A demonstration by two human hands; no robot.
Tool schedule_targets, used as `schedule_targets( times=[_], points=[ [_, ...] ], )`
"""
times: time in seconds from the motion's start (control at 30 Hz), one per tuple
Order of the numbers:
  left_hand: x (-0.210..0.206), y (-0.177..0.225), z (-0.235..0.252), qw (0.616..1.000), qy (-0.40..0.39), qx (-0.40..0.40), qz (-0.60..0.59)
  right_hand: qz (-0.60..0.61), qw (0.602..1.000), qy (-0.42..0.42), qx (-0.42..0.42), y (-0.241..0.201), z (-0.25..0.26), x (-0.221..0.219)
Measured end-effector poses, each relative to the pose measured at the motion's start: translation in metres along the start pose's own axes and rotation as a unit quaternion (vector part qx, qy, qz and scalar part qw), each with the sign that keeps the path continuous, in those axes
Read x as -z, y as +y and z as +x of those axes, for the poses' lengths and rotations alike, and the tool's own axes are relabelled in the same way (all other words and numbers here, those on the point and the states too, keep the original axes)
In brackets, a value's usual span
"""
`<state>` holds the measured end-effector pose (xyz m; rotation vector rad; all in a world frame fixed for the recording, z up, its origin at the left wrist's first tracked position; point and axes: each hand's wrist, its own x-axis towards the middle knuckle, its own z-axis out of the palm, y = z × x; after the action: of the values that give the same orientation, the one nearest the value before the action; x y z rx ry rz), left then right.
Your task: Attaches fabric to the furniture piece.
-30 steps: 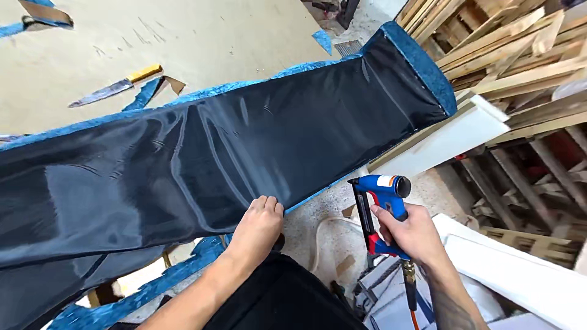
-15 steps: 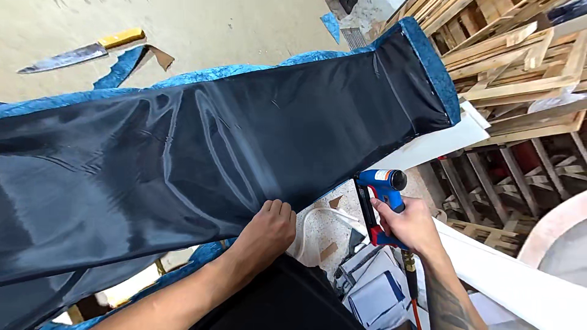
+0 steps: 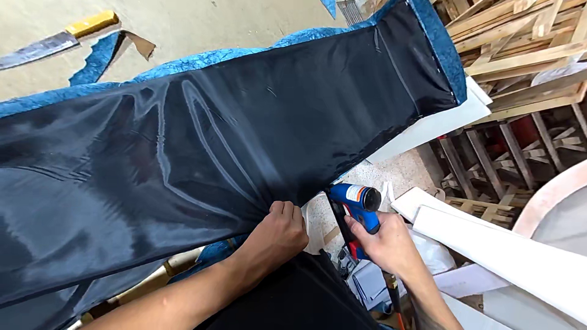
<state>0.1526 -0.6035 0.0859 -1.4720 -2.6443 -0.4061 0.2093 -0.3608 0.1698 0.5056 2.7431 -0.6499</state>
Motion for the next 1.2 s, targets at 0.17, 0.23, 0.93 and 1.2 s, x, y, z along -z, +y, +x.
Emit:
schedule_targets(
  times=[0.17,0.23,0.93,1.2],
  points=[
    [0.001,-0.002,-0.002,1.0,0.009,-0.014,-0.023,0.012,0.999,-0.02,0.047,-0.029,-0.028,-0.024],
    [0.001,-0.004,-0.004,0.999,0.015,-0.018,-0.034,0.022,0.998,-0.021,0.056,-0.037,-0.036,-0.031],
    [0.065,-0.043,-0.141,0.995,0.029,0.06,0.069,0.037,0.999,0.035,-0.017,0.009,-0.174,-0.079],
    [0.043,-0.027,-0.156,0.991,0.071,0.108,0.027,0.065,0.998,0.027,0.002,0.01,-0.191,-0.121]
  ],
)
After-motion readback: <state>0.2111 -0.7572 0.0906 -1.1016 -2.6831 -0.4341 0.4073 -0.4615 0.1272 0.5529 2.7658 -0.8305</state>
